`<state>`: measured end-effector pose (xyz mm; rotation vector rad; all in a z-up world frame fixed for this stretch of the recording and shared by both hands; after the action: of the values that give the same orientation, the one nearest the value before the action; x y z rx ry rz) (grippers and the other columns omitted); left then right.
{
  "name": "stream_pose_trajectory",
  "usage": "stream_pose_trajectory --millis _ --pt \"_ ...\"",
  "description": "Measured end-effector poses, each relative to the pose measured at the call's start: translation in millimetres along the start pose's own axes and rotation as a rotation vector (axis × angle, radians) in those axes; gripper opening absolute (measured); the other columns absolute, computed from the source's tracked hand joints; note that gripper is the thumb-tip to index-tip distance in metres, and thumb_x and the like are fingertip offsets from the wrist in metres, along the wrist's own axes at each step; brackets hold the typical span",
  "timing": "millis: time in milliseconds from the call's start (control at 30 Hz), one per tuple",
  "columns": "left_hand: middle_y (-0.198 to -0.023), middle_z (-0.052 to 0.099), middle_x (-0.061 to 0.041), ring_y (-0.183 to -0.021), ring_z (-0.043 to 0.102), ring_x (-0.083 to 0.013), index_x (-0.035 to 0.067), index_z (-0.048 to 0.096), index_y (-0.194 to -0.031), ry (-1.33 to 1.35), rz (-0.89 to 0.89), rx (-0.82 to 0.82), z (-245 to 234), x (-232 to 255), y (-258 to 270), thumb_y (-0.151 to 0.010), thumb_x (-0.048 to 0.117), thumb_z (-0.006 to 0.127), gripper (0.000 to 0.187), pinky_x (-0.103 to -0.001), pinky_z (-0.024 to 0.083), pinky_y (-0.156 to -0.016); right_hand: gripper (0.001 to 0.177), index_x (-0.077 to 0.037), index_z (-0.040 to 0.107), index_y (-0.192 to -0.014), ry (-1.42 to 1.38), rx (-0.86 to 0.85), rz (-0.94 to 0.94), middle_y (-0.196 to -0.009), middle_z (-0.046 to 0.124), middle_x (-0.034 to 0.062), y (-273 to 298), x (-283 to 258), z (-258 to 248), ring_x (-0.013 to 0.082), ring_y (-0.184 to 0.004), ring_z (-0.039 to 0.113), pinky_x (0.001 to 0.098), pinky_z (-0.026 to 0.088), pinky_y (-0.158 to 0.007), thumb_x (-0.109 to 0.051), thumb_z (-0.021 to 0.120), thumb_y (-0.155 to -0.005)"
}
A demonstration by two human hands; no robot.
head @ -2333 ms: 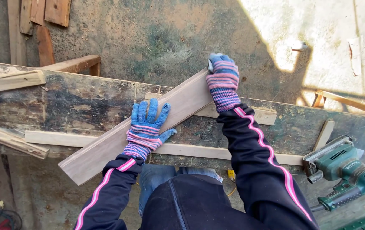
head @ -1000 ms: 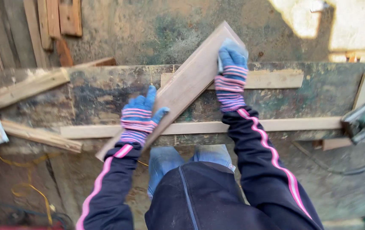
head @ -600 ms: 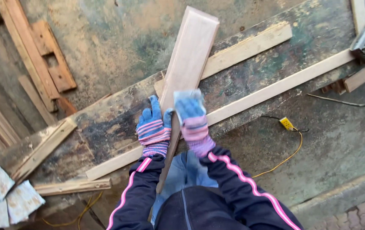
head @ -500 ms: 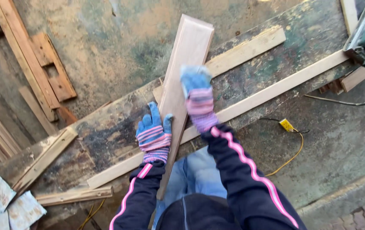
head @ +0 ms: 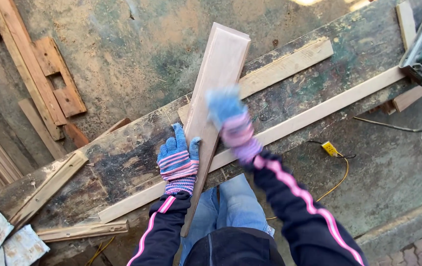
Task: Sanding a piece of wood manually using a sanding block and then using an electric sander.
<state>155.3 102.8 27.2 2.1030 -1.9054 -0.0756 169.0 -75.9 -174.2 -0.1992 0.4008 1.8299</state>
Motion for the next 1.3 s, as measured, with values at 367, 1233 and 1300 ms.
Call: stream_pose_trajectory --millis 367,1233,1300 --pt "-0.095 0.064 -0.016 -0.080 0.061 -0.0343 0.005 0.051 -0.151 0.028 0.016 0.013 -7.5 3.8 1.7 -0.096 0.057 0.057 0.075 -0.049 0.052 -0.071 0.049 -0.009 0.037 -0.159 2.183 0.188 -0.300 -0.160 0.043 0.0159 -111.0 -146.1 45.1 0.0331 -0.148 0.043 0.0502 0.037 -0.125 -0.019 0.051 -0.113" --pt "-0.089 0.061 -0.014 -0.078 0.061 -0.0321 0.003 0.050 -0.150 0.027 0.012 -0.060 5.4 -1.7 -2.3 -0.096 0.057 0.060 0.077 -0.049 0.051 -0.071 0.047 -0.007 0.055 -0.142 2.222 -0.959 -0.362 -0.149 0.055 0.0166 -12.1 -84.0 184.6 0.0356 -0.146 0.046 0.0510 0.033 -0.125 -0.011 0.056 -0.095" --pt "-0.090 0.061 -0.014 -0.078 0.061 -0.0321 0.003 0.050 -0.150 0.045 0.016 -0.028 1.2 -0.3 -0.9 -0.096 0.055 0.060 0.075 -0.049 0.051 -0.071 0.045 -0.009 0.053 -0.143 2.212 -0.942 -0.427 -0.150 0.053 0.0143 -13.1 -88.1 184.9 0.0333 -0.146 0.046 0.0502 0.034 -0.126 -0.012 0.054 -0.098"
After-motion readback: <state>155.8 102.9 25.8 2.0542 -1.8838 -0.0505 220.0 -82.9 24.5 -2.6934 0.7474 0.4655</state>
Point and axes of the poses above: each hand's wrist, its own y-axis away from the middle knuckle, its own z-axis out of the palm, x = y × z, the point moved 10 cm from there along -y, towards the middle knuckle
